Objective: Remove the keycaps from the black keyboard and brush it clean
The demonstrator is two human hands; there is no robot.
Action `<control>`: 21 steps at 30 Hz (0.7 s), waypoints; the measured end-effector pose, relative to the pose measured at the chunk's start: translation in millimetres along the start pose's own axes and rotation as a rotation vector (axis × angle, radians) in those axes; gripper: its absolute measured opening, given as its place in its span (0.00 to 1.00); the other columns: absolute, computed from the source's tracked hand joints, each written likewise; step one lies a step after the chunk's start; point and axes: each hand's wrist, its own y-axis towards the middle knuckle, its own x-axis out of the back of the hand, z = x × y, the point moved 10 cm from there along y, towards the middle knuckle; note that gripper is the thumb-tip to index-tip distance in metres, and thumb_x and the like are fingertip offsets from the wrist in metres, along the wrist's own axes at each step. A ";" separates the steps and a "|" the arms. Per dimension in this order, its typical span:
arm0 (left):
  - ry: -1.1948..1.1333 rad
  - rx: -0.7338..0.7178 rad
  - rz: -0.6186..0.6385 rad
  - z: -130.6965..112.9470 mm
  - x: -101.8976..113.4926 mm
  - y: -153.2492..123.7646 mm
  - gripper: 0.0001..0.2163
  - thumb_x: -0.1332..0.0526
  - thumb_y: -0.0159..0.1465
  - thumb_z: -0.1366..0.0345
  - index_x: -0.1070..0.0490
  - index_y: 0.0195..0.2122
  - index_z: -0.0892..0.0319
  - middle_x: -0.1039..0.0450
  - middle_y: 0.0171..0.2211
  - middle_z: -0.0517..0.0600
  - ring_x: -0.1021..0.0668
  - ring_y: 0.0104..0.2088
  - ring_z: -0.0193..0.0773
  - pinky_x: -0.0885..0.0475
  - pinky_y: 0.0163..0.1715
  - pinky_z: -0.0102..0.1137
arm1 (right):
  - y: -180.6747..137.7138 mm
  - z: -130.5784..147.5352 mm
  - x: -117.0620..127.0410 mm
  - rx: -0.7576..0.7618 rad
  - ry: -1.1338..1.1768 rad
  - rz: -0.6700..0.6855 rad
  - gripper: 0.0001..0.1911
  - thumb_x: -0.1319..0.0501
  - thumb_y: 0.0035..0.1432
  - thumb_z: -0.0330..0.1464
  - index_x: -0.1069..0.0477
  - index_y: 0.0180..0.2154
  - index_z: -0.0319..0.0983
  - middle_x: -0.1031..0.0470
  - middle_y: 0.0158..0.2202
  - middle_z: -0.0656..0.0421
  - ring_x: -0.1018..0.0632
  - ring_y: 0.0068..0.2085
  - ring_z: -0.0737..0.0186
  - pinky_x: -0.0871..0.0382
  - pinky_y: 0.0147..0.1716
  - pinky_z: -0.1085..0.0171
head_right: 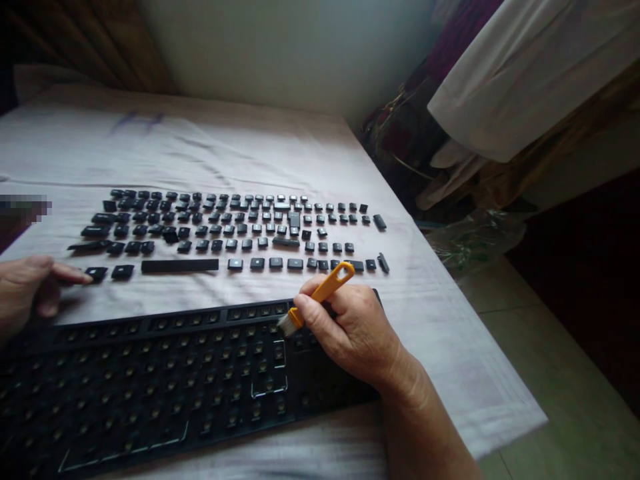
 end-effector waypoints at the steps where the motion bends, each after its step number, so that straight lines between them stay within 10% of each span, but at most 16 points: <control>1: -0.046 0.047 0.011 -0.3 -1.2 -3.8 0.20 0.45 0.60 0.46 0.22 0.32 0.56 0.34 0.15 0.43 0.29 0.21 0.30 0.36 0.23 0.24 | -0.1 -1.1 -0.5 -0.008 0.002 0.003 0.09 0.42 0.63 0.31 0.27 0.30 0.41 0.21 0.26 0.60 0.22 0.26 0.64 0.26 0.30 0.66; 21: -0.098 0.044 -0.055 -26.2 4.7 -19.9 0.17 0.43 0.62 0.50 0.22 0.32 0.58 0.34 0.17 0.43 0.31 0.22 0.30 0.39 0.26 0.26 | -2.1 -3.5 -9.9 -0.021 -0.078 0.066 0.08 0.40 0.61 0.33 0.24 0.31 0.44 0.17 0.30 0.59 0.18 0.30 0.59 0.22 0.36 0.61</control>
